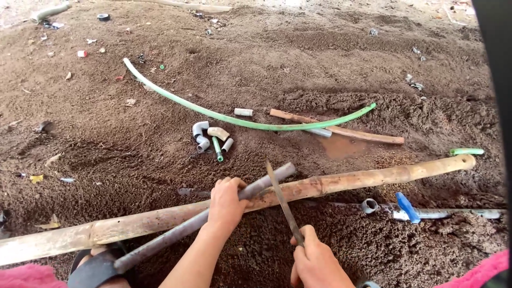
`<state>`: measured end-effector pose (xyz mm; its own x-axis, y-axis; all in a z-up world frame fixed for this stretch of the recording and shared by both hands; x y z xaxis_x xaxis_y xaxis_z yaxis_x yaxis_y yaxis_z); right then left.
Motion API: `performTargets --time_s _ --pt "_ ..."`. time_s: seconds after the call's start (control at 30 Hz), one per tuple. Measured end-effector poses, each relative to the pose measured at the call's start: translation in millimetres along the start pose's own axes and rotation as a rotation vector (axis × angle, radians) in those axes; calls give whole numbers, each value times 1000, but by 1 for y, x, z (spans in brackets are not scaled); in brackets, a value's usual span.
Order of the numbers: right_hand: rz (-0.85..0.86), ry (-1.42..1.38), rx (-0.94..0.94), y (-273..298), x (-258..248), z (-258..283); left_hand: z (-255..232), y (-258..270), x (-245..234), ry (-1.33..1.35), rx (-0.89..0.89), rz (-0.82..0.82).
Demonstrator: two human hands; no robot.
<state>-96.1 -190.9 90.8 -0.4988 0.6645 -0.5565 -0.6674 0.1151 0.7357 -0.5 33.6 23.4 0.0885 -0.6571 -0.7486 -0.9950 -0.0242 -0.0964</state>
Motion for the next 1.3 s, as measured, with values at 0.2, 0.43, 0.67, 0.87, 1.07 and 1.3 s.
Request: performTargets --time_s 0.2,0.43,0.67,0.87,1.07,1.3 --pt "215 -223 -88 -38 21 -25 7 1 11 -30 72 -23" --pt "41 -277 71 -20 8 -18 -7 1 5 -63 -60 -25" --pt "44 -23 56 -6 -4 -10 -7 -11 3 -146 13 59" --pt "-97 274 -56 -30 5 -27 -1 -8 14 -210 121 -49" --pt "-208 319 -94 -23 6 -19 -4 -4 17 -93 72 -51" --pt "-176 375 -26 -33 18 -22 -8 1 18 23 -2 -62"
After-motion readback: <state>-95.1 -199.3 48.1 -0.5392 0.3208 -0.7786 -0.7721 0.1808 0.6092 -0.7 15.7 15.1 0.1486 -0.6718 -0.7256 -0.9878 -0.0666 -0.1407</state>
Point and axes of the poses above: each hand's wrist, its own y-axis away from the middle knuckle, its own x-axis out of the palm, z = x × y, the point moved 2 cm from there along -y, towards the middle knuckle, and after that the axes turned 13 degrees about x, right-handed, at the moved point
